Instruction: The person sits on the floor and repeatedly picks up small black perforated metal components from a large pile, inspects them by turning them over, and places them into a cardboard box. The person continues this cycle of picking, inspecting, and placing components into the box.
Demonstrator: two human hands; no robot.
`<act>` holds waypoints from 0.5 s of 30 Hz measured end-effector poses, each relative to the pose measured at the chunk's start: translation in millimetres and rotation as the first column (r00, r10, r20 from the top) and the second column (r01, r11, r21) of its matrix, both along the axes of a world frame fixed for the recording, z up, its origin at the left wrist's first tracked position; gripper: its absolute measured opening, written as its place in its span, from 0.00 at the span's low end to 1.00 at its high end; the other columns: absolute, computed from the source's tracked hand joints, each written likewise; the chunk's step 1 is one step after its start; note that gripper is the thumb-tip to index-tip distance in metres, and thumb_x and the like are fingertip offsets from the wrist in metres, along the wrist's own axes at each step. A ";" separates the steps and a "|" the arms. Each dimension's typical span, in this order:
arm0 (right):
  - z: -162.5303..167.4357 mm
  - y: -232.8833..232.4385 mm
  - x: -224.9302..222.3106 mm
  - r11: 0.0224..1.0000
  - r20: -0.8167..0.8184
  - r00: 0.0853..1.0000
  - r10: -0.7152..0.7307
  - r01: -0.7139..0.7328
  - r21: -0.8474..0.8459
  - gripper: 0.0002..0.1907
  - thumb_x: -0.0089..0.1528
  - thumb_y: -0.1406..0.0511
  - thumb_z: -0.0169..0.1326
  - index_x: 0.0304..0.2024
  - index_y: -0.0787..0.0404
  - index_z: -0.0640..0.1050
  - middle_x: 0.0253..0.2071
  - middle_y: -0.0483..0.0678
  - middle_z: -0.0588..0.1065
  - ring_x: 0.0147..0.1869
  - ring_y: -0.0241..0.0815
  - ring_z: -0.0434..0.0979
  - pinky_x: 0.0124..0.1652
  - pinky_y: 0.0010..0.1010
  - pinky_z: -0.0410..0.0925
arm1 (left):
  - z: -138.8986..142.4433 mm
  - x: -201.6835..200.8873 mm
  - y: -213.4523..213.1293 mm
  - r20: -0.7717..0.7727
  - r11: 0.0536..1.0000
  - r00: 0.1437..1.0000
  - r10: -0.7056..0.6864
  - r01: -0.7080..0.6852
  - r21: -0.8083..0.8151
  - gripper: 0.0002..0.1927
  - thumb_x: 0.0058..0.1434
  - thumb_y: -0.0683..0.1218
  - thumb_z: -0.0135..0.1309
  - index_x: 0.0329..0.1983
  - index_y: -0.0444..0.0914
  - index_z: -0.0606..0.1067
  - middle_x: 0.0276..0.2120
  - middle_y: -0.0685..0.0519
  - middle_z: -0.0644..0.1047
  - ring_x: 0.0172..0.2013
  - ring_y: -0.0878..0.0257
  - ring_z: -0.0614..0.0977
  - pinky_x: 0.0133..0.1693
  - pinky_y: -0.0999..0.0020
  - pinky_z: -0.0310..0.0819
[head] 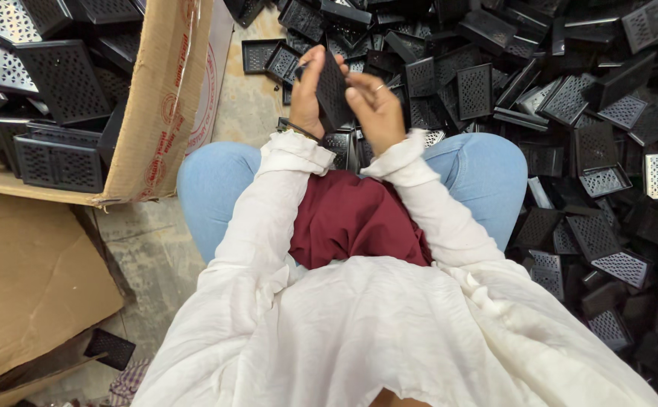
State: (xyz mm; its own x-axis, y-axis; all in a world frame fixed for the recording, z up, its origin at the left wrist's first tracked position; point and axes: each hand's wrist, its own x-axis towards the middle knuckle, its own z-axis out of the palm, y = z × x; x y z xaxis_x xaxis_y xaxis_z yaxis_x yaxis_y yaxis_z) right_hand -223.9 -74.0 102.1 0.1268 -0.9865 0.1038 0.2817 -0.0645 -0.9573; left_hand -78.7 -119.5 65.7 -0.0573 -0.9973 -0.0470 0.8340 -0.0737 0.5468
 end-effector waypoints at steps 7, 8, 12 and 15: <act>-5.7 -6.1 -26.0 0.911 0.278 0.959 0.053 -0.160 0.380 0.18 0.68 0.67 0.56 0.57 0.70 0.73 0.48 0.52 0.79 0.48 0.43 0.83 0.49 0.39 0.78 | 5.8 4.6 -4.4 -0.011 0.991 0.995 -0.101 0.102 0.086 0.25 0.68 0.58 0.51 0.58 0.37 0.69 0.45 0.45 0.80 0.46 0.57 0.83 0.46 0.60 0.81; -8.1 -7.4 -27.9 0.943 0.219 0.976 0.006 -0.078 0.323 0.18 0.68 0.68 0.58 0.57 0.70 0.72 0.48 0.52 0.79 0.48 0.42 0.83 0.49 0.38 0.78 | 2.3 0.7 -1.9 0.264 0.997 0.962 -0.072 0.071 0.013 0.23 0.67 0.55 0.56 0.57 0.36 0.70 0.45 0.47 0.81 0.46 0.59 0.83 0.47 0.63 0.80; -18.8 -19.9 -37.1 0.969 0.070 0.995 -0.069 0.050 0.243 0.18 0.68 0.68 0.59 0.57 0.71 0.71 0.48 0.54 0.80 0.48 0.40 0.82 0.47 0.33 0.76 | 20.5 -0.7 10.4 0.678 0.981 0.725 0.121 0.016 -0.192 0.21 0.64 0.49 0.66 0.53 0.32 0.74 0.45 0.50 0.81 0.45 0.65 0.81 0.49 0.69 0.78; -27.9 -29.6 -51.2 0.979 -0.109 0.994 0.002 0.020 0.204 0.19 0.68 0.65 0.58 0.58 0.68 0.72 0.48 0.51 0.81 0.50 0.38 0.83 0.50 0.28 0.77 | 65.2 40.8 0.9 0.816 0.977 0.554 0.165 -0.206 -0.057 0.20 0.63 0.49 0.67 0.48 0.29 0.79 0.37 0.48 0.80 0.33 0.62 0.77 0.35 0.66 0.72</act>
State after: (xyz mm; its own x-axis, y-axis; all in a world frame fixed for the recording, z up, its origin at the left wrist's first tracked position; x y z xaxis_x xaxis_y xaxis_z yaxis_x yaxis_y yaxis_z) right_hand -275.1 -103.6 74.2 0.1171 -0.9865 -0.1140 0.1764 0.1336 -0.9752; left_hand -37.8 -118.6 130.8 0.2119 -0.9771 -0.0168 0.0362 -0.0093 0.9993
